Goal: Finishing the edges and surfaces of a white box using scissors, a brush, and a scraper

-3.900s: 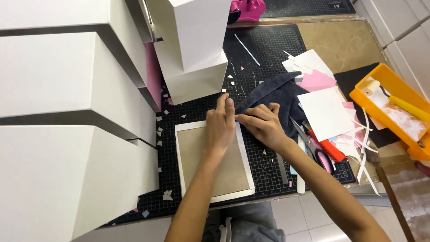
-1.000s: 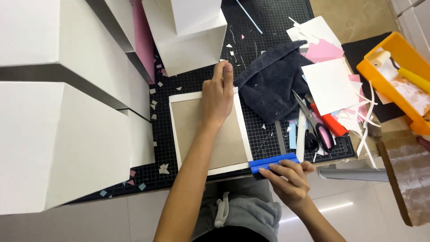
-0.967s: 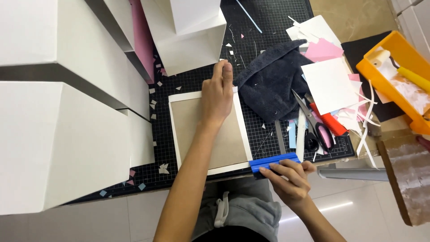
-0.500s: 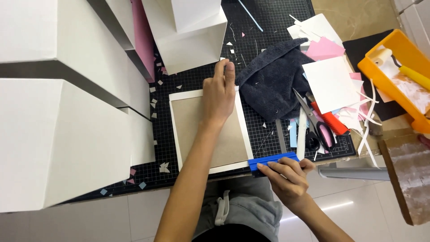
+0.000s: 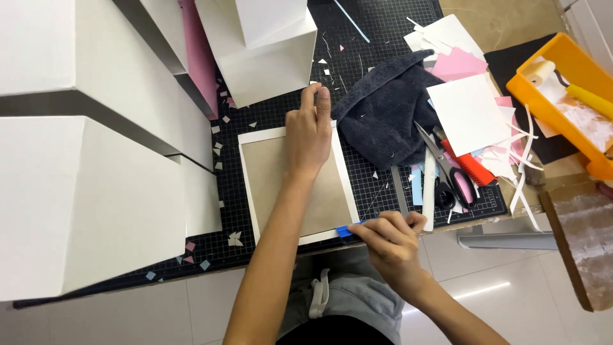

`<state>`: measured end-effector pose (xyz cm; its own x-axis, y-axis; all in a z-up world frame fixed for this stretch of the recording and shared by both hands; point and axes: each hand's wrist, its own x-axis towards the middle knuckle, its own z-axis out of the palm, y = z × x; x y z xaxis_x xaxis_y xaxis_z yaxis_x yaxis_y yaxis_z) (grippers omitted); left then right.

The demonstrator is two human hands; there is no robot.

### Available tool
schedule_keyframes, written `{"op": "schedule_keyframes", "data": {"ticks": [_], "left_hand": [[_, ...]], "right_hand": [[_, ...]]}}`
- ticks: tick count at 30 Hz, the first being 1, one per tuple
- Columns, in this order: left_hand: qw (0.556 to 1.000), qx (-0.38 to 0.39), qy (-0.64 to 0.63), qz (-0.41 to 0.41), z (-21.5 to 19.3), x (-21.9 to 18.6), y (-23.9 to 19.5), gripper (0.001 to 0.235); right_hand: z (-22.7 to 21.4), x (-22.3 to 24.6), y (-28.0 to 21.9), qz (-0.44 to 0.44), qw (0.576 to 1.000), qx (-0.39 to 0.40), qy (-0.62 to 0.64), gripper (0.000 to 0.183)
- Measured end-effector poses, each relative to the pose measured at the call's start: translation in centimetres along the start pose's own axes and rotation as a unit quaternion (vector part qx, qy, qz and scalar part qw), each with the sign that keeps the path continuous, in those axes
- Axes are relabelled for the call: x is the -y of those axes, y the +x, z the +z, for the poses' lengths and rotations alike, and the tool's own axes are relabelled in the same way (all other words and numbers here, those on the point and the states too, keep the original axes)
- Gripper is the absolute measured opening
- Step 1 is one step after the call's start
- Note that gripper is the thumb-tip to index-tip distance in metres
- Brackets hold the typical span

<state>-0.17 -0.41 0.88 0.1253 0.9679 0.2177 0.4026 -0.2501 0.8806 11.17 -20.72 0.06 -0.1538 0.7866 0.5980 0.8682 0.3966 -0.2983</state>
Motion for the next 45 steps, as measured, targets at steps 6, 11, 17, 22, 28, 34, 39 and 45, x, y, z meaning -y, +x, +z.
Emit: {"op": "schedule_keyframes", "data": {"ticks": [6, 11, 17, 22, 28, 34, 39, 45], "left_hand": [[1.0, 0.002, -0.025, -0.017, 0.3, 0.4, -0.1, 0.072], [0.997, -0.027, -0.057, 0.035, 0.5, 1.5, 0.1, 0.067], [0.999, -0.019, -0.042, 0.022, 0.3, 1.0, 0.1, 0.065], [0.999, -0.014, -0.036, 0.021, 0.4, 0.9, 0.0, 0.069], [0.999, -0.007, -0.027, 0.036, 0.1, 0.5, 0.1, 0.069], [0.999, 0.012, -0.038, 0.031, 0.1, 1.2, 0.3, 0.072], [0.998, 0.007, -0.044, 0.04, 0.0, 1.0, 0.0, 0.071], [0.998, 0.004, -0.045, 0.044, 0.1, 0.9, 0.0, 0.07]], "right_hand": [[1.0, 1.4, 0.6, 0.008, 0.999, 0.025, 0.045, 0.025], [-0.2, -3.1, 1.8, 0.178, 0.976, 0.084, 0.097, 0.044], [-0.8, -1.7, 1.0, 0.143, 0.971, 0.189, -0.007, 0.05], [-0.3, -2.3, 1.0, 0.122, 0.984, 0.13, 0.013, 0.048], [1.7, -4.6, 1.5, 0.016, 0.999, 0.045, 0.008, 0.036], [6.5, -9.3, 8.0, -0.096, 0.993, -0.057, -0.026, 0.026], [9.1, -12.0, 10.7, -0.164, 0.98, -0.11, -0.032, 0.018], [10.7, -14.0, 10.8, -0.218, 0.972, -0.092, -0.009, 0.025]]}}
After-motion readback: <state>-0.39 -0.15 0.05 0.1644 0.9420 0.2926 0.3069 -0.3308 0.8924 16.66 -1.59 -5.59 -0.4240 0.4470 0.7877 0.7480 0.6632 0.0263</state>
